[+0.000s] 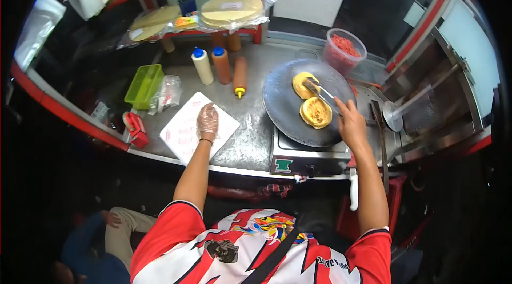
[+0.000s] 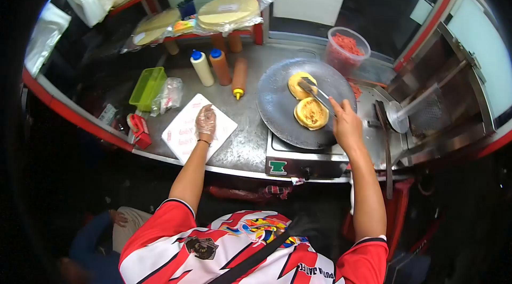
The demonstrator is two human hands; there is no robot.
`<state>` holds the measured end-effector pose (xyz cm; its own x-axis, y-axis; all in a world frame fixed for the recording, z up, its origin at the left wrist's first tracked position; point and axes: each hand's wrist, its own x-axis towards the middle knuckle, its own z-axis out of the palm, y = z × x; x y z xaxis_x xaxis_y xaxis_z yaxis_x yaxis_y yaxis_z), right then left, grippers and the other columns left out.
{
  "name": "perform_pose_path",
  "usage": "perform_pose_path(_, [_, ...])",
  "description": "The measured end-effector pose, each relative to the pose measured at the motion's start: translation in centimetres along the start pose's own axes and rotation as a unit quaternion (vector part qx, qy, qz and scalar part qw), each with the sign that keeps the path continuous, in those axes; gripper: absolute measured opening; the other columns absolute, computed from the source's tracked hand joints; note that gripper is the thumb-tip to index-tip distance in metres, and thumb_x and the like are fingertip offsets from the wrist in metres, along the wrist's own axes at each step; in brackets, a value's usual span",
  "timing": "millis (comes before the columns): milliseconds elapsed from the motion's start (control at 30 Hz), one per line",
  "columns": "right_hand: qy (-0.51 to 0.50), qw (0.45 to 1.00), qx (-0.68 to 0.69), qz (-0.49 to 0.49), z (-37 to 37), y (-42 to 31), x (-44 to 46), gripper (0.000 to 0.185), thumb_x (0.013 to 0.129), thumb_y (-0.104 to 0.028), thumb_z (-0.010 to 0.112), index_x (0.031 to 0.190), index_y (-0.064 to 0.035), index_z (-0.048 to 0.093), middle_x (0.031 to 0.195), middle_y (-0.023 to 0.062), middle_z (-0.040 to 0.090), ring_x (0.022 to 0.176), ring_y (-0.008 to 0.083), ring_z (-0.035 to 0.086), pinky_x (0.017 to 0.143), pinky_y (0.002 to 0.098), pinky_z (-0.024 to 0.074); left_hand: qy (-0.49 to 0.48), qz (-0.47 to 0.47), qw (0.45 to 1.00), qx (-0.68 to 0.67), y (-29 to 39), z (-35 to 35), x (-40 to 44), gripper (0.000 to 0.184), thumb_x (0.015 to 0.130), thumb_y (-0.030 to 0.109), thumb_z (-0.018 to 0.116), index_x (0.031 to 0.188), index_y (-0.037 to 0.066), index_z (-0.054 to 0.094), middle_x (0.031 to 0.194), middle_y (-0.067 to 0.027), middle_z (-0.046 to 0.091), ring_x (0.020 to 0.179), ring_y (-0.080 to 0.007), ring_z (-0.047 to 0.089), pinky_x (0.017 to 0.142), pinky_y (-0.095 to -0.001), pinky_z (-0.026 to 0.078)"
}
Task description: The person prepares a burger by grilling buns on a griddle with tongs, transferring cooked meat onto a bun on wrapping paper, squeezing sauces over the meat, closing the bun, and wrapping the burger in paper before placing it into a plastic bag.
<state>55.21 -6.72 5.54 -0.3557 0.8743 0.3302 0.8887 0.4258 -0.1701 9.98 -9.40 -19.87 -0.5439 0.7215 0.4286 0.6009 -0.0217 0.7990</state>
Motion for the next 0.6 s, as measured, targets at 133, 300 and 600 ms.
perform_pose_path(133, [0.11, 0.988, 0.109, -0.011, -2.9, 0.9, 0.8, 0.055, 0.083, 0.003, 0.059, 0.136, -0.012, 0.06, 0.101, 0.0162, 0.057, 0.086, 0.0388, 0.065, 0.075, 0.0474, 0.052, -0.02, -0.02, 1.0, -0.005, -1.2, -0.7, -0.9, 0.037, 0.083, 0.007, 0.066, 0.12, 0.01, 0.066, 0.109, -0.0152, 0.07, 0.097, -0.0305, 0.068, 0.086, -0.04, 0.054])
perform_pose_path(300, [0.036, 0.995, 0.026, -0.088, -1.5, 3.9, 1.3, 0.056, 0.082, 0.005, 0.056, 0.135, -0.0113, 0.06, 0.097, 0.0152, 0.056, 0.086, 0.0364, 0.064, 0.074, 0.0466, 0.0526, -0.045, 0.064, 0.978, 0.191, -1.4, -1.3, -2.5, 0.043, 0.084, 0.023, 0.069, 0.123, 0.006, 0.065, 0.12, -0.0195, 0.065, 0.118, -0.0377, 0.057, 0.105, -0.0479, 0.043])
perform_pose_path(600, [-0.013, 0.994, 0.074, -0.076, -4.3, 5.3, -6.7, 0.053, 0.085, 0.004, 0.057, 0.135, -0.0121, 0.061, 0.096, 0.0105, 0.056, 0.084, 0.0301, 0.065, 0.068, 0.0437, 0.0535, -0.038, 0.086, 0.975, 0.201, -1.3, -1.0, -2.4, 0.042, 0.084, 0.016, 0.066, 0.124, 0.005, 0.063, 0.121, -0.0169, 0.064, 0.115, -0.0357, 0.057, 0.105, -0.0443, 0.043])
